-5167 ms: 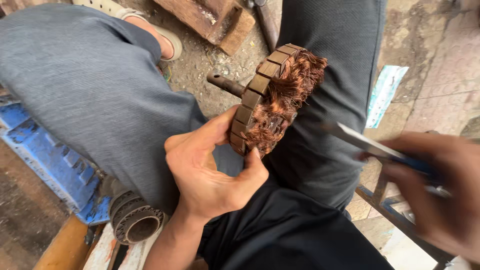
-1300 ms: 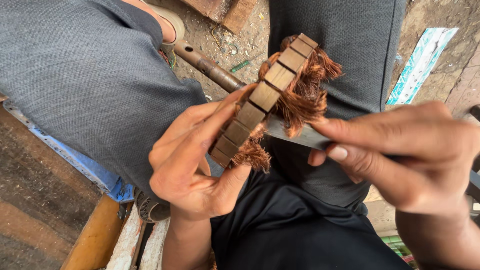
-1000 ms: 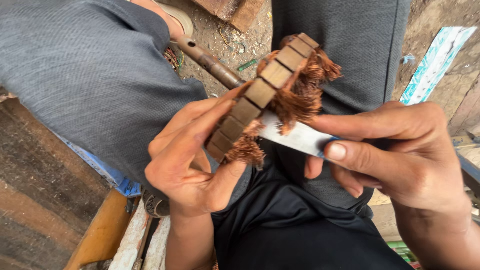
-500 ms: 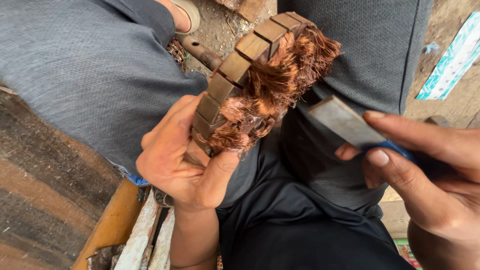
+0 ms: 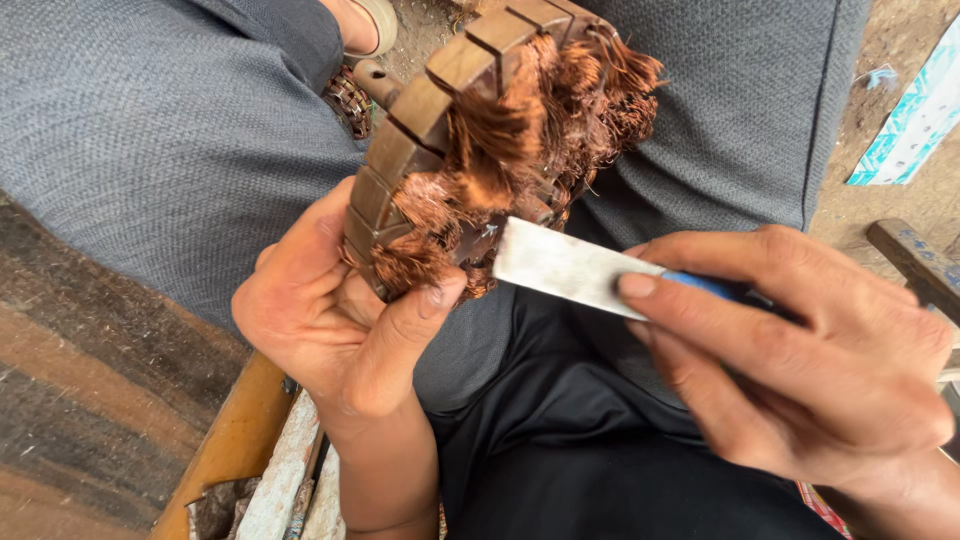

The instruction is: The person uses a hammer and a chisel to chip away at the copper windings of a motor stator core. They repeatedly strike the chisel to remove material and occasionally scrape the surface with the tool.

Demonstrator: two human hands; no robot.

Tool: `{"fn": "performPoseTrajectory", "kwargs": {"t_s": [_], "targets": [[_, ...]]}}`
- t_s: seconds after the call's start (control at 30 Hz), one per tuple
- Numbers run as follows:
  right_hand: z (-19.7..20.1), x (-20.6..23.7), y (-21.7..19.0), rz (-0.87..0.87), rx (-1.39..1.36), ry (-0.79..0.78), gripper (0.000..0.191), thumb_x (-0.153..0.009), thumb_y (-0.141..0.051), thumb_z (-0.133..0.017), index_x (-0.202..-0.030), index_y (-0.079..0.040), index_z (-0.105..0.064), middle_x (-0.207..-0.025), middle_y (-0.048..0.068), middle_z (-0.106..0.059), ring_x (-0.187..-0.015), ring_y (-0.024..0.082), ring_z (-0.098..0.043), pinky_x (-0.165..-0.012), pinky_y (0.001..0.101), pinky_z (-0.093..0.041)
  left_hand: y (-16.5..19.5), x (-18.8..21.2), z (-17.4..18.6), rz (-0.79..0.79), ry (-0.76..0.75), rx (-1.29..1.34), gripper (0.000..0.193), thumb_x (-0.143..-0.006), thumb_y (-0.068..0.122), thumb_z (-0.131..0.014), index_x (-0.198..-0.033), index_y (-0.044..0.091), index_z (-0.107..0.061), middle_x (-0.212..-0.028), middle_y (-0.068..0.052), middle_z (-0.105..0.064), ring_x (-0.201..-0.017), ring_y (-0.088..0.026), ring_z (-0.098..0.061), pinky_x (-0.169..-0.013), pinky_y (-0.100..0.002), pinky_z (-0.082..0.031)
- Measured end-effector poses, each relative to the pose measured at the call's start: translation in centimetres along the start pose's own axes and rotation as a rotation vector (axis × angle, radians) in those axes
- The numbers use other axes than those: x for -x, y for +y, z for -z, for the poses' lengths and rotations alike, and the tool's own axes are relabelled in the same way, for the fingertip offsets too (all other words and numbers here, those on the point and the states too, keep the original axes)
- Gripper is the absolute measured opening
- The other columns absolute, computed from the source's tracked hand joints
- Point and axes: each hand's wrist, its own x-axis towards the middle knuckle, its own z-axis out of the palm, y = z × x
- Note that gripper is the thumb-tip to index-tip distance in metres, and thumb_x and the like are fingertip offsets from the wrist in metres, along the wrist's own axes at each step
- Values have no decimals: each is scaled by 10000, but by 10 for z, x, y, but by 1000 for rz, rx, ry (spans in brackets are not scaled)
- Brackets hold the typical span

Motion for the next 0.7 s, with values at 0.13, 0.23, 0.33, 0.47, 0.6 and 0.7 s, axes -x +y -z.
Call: {"fn": "performPoseTrajectory", "kwargs": {"t_s": [0.13, 0.23, 0.33, 0.47, 0.6, 0.7], "targets": [[-11, 4, -2, 49, -22, 87, 298, -783, 72, -770, -1055, -46, -747, -992, 176, -732, -770, 206, -721, -599, 274, -543, -3, -4, 7, -66, -67, 16, 455, -836, 42, -809, -1187, -195, -644, -936, -188, -756, -759, -130, -706, -678, -191, -528], [-16, 1, -5, 51, 4, 132, 299, -783, 44, -806, -1048, -81, -748, -967, 145, -729, -740, 189, -700, -594, 266, -536, -5, -6, 9, -157, -120, 11, 467, -847, 73, -834, -1192, -186, -655, -976, -212, -752, -860, -181, -725, -733, -219, -551], [-12, -3, -7, 81, 7, 87, 298, -790, -1, -836, -1053, -108, -742, -968, 136, -732, -726, 185, -699, -590, 267, -535, -6, -7, 9, -160, -118, 5, 550, -780, 97, -852, -1193, -190, -630, -1021, -252, -739, -879, -208, -731, -731, -240, -594], [-3, 2, -12, -12, 40, -9, 314, -792, -47, -846, -1074, -145, -747, -1003, 125, -745, -765, 186, -721, -616, 276, -544, -7, -8, 11, -190, -164, -13, 595, -755, 78, -899, -1207, -192, -621, -1021, -275, -747, -955, -253, -745, -773, -284, -617], [0, 17, -9, -25, 33, -37, 337, -771, -69, -843, -1085, -141, -743, -1016, 117, -741, -799, 197, -726, -640, 285, -553, -9, -8, 12, -199, -177, -2, 632, -710, 119, -922, -1193, -166, -630, -1010, -256, -756, -953, -267, -750, -744, -281, -626], [-6, 22, -1, 5, 37, 15, 326, -777, -65, -870, -1071, -133, -748, -1014, 114, -744, -771, 180, -718, -615, 276, -540, -11, -7, 10, -217, -180, -7, 639, -712, 164, -939, -1220, -107, -663, -1049, -234, -763, -965, -262, -760, -777, -283, -624]]}}
